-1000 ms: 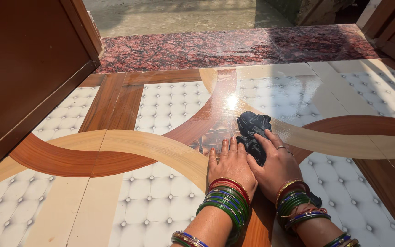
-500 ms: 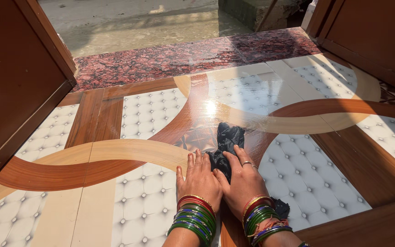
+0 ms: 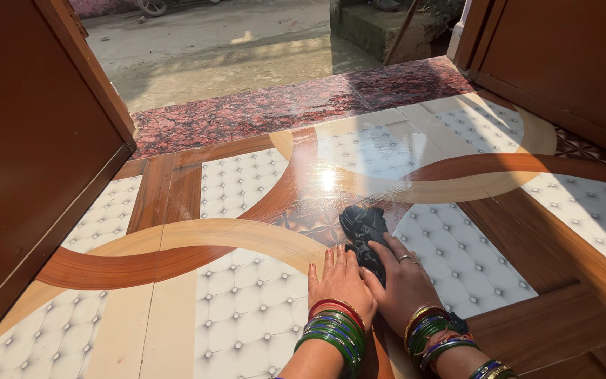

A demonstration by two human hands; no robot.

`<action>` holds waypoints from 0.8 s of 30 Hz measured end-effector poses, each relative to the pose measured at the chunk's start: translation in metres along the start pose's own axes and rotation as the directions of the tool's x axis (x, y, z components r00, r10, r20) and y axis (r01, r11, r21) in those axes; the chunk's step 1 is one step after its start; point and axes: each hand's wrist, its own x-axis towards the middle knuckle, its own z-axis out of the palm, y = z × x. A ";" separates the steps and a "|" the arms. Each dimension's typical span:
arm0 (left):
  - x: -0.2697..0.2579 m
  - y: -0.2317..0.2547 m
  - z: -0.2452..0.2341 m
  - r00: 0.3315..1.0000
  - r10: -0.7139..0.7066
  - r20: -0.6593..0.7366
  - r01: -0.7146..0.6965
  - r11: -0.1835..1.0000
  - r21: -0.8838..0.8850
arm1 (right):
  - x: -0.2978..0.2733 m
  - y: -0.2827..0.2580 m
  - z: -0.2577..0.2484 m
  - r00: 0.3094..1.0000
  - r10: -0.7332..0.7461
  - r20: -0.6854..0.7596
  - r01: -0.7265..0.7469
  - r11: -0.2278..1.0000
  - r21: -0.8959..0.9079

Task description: The person wipes a patterned tiled floor with a dark cloth, moving across the surface in a repetitive motion. They briefly dip the cloth into a bucket of water to wet it before continuing to wipe the floor near a doorway.

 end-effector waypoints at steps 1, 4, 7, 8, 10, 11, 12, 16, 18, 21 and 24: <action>0.003 0.010 0.001 1.000 0.020 0.020 -0.020 1.000 -0.012 | -0.001 0.007 -0.006 0.999 0.039 -0.016 -0.039 0.999 -0.012; 0.011 0.034 0.005 0.997 0.074 0.037 -0.072 0.995 -0.070 | -0.001 0.018 -0.021 0.979 0.204 -0.026 -0.205 0.978 -0.034; 0.017 0.039 0.009 0.995 0.100 0.001 -0.099 0.987 -0.125 | -0.005 0.018 -0.021 0.967 0.248 -0.057 -0.250 0.967 -0.045; 0.020 0.038 0.009 0.995 0.103 0.000 -0.102 0.988 -0.118 | -0.004 0.018 -0.020 0.968 0.237 -0.078 -0.241 0.969 -0.049; 0.020 0.034 0.007 0.993 0.115 0.021 -0.112 0.988 -0.102 | -0.006 0.017 -0.016 0.940 0.328 -0.091 -0.328 0.944 0.024; 0.021 0.030 0.004 0.992 0.120 0.035 -0.116 0.989 -0.096 | -0.005 0.017 -0.015 0.924 0.368 -0.099 -0.364 0.930 0.058; 0.021 0.029 0.001 0.991 0.125 0.049 -0.121 0.989 -0.090 | -0.007 0.018 -0.014 0.935 0.346 -0.075 -0.347 0.938 0.000; 0.016 0.025 -0.003 0.991 0.104 0.089 -0.095 0.991 -0.095 | -0.018 0.025 -0.008 0.975 0.215 0.058 -0.205 0.968 -0.142; 0.013 0.025 -0.003 0.993 0.086 0.077 -0.078 0.992 -0.099 | -0.019 0.030 -0.009 0.973 0.151 0.175 -0.125 0.981 -0.149; 0.002 0.021 -0.002 0.994 0.035 0.108 -0.023 0.994 -0.103 | -0.018 0.032 -0.016 0.927 0.118 0.356 -0.058 0.983 -0.176; -0.012 0.012 -0.008 0.995 0.025 0.097 -0.017 0.997 -0.082 | -0.020 0.015 -0.018 0.872 0.163 0.462 -0.040 0.963 -0.266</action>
